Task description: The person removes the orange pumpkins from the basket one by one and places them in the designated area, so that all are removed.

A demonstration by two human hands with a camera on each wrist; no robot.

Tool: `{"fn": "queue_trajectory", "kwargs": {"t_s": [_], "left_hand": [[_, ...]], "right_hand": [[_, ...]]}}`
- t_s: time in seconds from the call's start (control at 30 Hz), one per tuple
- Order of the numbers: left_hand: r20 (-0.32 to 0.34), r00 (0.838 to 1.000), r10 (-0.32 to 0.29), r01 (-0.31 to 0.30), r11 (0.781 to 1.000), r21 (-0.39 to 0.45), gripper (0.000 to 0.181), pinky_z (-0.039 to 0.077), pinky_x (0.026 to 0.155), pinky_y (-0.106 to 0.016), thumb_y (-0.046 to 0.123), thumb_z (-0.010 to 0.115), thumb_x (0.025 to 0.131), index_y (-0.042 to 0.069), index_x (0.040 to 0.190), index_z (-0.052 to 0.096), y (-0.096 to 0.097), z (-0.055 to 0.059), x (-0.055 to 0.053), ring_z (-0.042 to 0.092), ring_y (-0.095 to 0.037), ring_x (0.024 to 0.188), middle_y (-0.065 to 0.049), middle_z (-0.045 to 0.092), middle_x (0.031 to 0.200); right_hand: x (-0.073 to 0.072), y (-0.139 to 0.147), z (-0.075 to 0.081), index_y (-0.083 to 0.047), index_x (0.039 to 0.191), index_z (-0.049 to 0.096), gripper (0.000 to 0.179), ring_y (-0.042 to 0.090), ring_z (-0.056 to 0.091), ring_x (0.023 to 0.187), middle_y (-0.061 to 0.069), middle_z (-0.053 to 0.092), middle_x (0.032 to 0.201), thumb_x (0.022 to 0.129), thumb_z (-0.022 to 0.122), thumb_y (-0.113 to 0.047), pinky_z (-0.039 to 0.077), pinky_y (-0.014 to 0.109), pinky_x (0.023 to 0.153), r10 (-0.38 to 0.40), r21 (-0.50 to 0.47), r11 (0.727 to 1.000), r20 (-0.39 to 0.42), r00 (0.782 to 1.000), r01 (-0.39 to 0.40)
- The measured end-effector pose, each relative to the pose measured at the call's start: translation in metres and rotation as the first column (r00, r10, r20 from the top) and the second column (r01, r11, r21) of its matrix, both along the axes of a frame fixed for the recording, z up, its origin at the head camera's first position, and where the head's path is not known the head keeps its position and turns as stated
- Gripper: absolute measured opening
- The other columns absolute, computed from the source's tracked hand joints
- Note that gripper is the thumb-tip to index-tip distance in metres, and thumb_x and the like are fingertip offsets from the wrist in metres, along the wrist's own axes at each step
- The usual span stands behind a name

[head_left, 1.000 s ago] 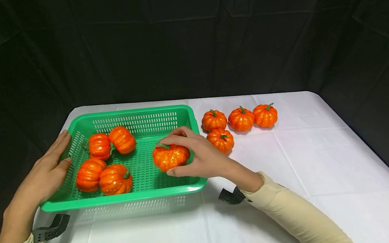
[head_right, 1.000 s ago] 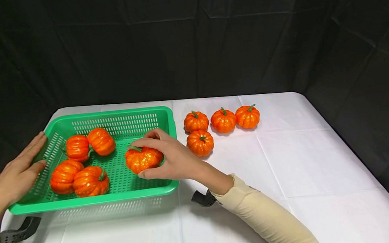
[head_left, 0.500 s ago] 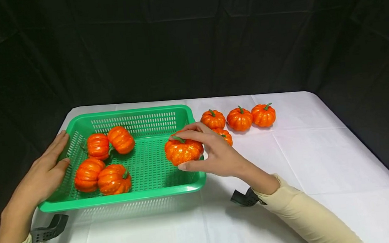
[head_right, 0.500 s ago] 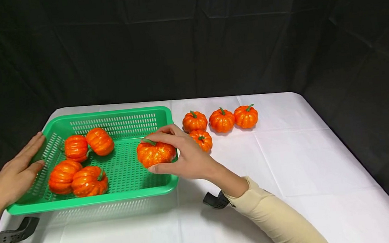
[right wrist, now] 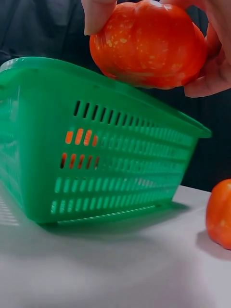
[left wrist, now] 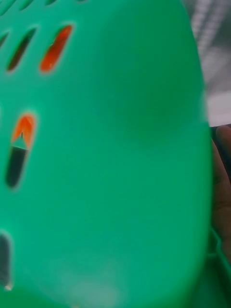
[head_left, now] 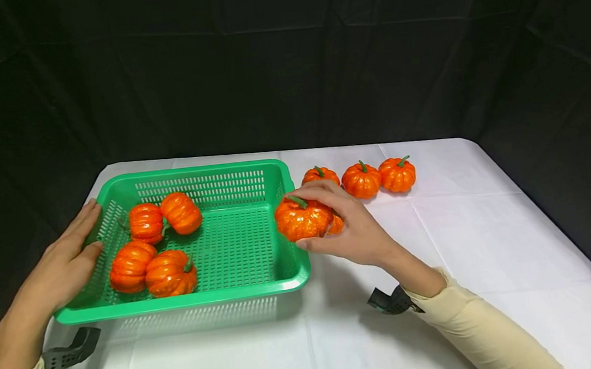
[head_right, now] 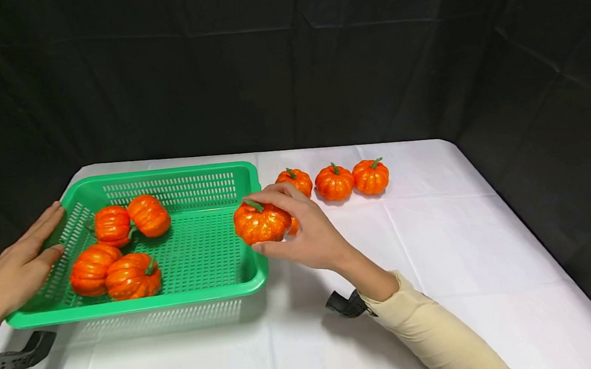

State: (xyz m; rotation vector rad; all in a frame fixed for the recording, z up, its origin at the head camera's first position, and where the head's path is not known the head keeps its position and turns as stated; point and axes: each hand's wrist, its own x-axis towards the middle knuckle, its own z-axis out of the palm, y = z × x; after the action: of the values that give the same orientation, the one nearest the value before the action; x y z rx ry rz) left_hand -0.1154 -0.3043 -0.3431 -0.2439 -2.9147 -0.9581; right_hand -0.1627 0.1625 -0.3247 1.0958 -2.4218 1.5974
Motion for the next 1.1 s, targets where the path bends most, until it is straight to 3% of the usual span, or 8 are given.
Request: {"fn": "queue_trajectory", "kwargs": {"t_s": [0.3,0.5,0.77,1.1], "left_hand": [[-0.003,1.0,-0.004,0.004,1.0,0.01,0.061,0.001,0.116,-0.072,0.01,0.037,0.111,0.0,0.165,0.011,-0.002,0.0,0.001,0.001,-0.049,0.154,-0.021,0.0,0.172],[0.004,1.0,0.0,0.0,1.0,0.013,0.061,0.001,0.115,-0.074,0.011,0.037,0.111,0.0,0.165,0.01,-0.002,-0.001,0.001,0.001,-0.05,0.153,-0.021,-0.001,0.171],[-0.001,1.0,0.0,0.0,1.0,0.008,0.061,0.001,0.117,-0.071,0.011,0.037,0.111,0.0,0.165,0.011,0.0,-0.002,0.001,0.002,-0.049,0.154,-0.021,0.0,0.171],[-0.001,1.0,0.002,-0.002,1.0,0.01,0.061,0.002,0.116,-0.072,0.01,0.038,0.111,0.001,0.165,0.011,-0.001,-0.002,0.0,0.002,-0.049,0.154,-0.021,0.0,0.172]], "right_hand": [[-0.005,0.016,-0.004,-0.018,0.142,0.06,0.067,0.02,0.053,0.126,-0.004,0.057,0.138,0.081,0.085,-0.008,0.053,0.042,0.101,-0.026,-0.01,1.0,-0.019,0.999,0.026],[-0.005,0.027,-0.003,-0.014,0.146,0.056,0.072,0.023,0.057,0.12,0.0,0.058,0.138,0.081,0.084,-0.003,0.053,0.037,0.099,-0.092,-0.004,0.996,0.031,0.995,0.093],[-0.007,0.049,-0.007,-0.01,0.148,0.053,0.074,0.024,0.057,0.12,0.005,0.054,0.142,0.081,0.084,-0.004,0.05,0.029,0.098,-0.24,0.07,0.97,0.122,0.963,0.233],[-0.017,0.072,-0.016,-0.008,0.148,0.051,0.076,0.027,0.059,0.116,0.008,0.056,0.141,0.081,0.087,-0.009,0.05,0.023,0.094,-0.341,0.117,0.938,0.129,0.931,0.327]]}}
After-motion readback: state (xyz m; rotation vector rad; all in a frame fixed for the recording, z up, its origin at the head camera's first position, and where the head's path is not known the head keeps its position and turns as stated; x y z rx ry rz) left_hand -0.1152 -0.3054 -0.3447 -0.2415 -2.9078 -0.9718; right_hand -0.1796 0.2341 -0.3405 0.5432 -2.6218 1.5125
